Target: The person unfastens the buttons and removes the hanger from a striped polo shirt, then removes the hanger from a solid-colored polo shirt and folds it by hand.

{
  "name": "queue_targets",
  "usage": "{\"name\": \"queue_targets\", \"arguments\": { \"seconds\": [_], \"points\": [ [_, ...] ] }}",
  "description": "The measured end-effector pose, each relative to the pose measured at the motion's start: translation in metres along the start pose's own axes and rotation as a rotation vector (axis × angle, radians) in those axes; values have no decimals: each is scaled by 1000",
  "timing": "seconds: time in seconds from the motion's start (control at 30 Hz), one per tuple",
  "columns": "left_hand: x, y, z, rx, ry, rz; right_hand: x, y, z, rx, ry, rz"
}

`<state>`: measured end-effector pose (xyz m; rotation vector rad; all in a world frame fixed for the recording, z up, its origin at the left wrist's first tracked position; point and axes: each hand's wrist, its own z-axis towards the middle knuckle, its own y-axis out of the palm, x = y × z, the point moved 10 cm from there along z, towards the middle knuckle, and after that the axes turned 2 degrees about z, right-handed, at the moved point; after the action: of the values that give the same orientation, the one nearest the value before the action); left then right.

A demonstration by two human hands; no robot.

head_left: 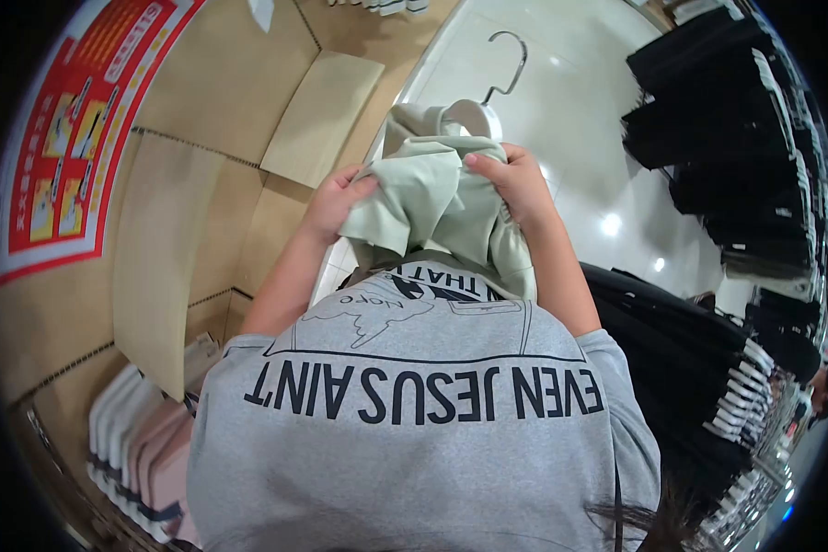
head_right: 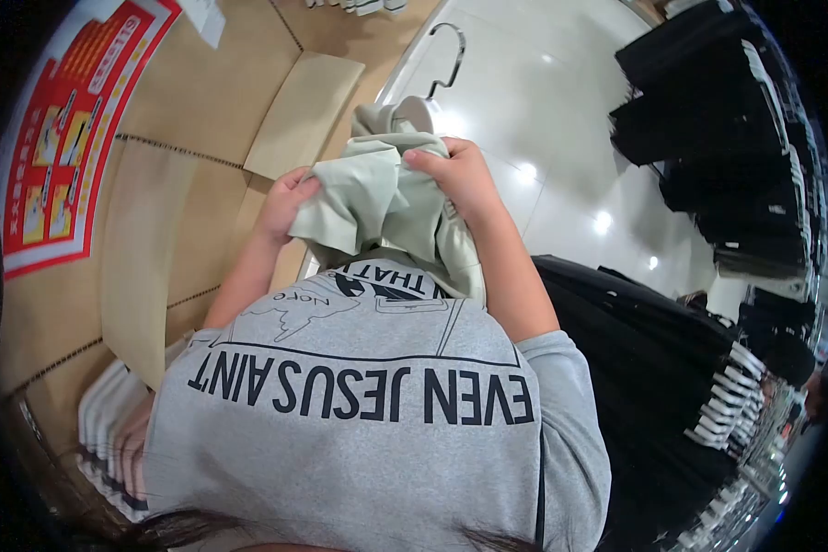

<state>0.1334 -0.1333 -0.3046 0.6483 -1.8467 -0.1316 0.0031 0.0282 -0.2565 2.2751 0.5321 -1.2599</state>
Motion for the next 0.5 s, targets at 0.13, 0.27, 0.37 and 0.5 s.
{"name": "queue_targets", "arguments": {
  "seconds": [0.13,0.27,0.37,0.5],
  "points": [
    [9,-10,22,-270,-119,402,-13,-42,10,150,-130,-119],
    [31,-5,46,-259,-65,54,-9,-64,10,260,-239,-97],
    [59,62,49,-490,-97,-336,-8,-73,11,289,-250,-147],
    [74,122,62,-575,-147,-603,-12,-48,15,165,-207,-15]
  ]
}}
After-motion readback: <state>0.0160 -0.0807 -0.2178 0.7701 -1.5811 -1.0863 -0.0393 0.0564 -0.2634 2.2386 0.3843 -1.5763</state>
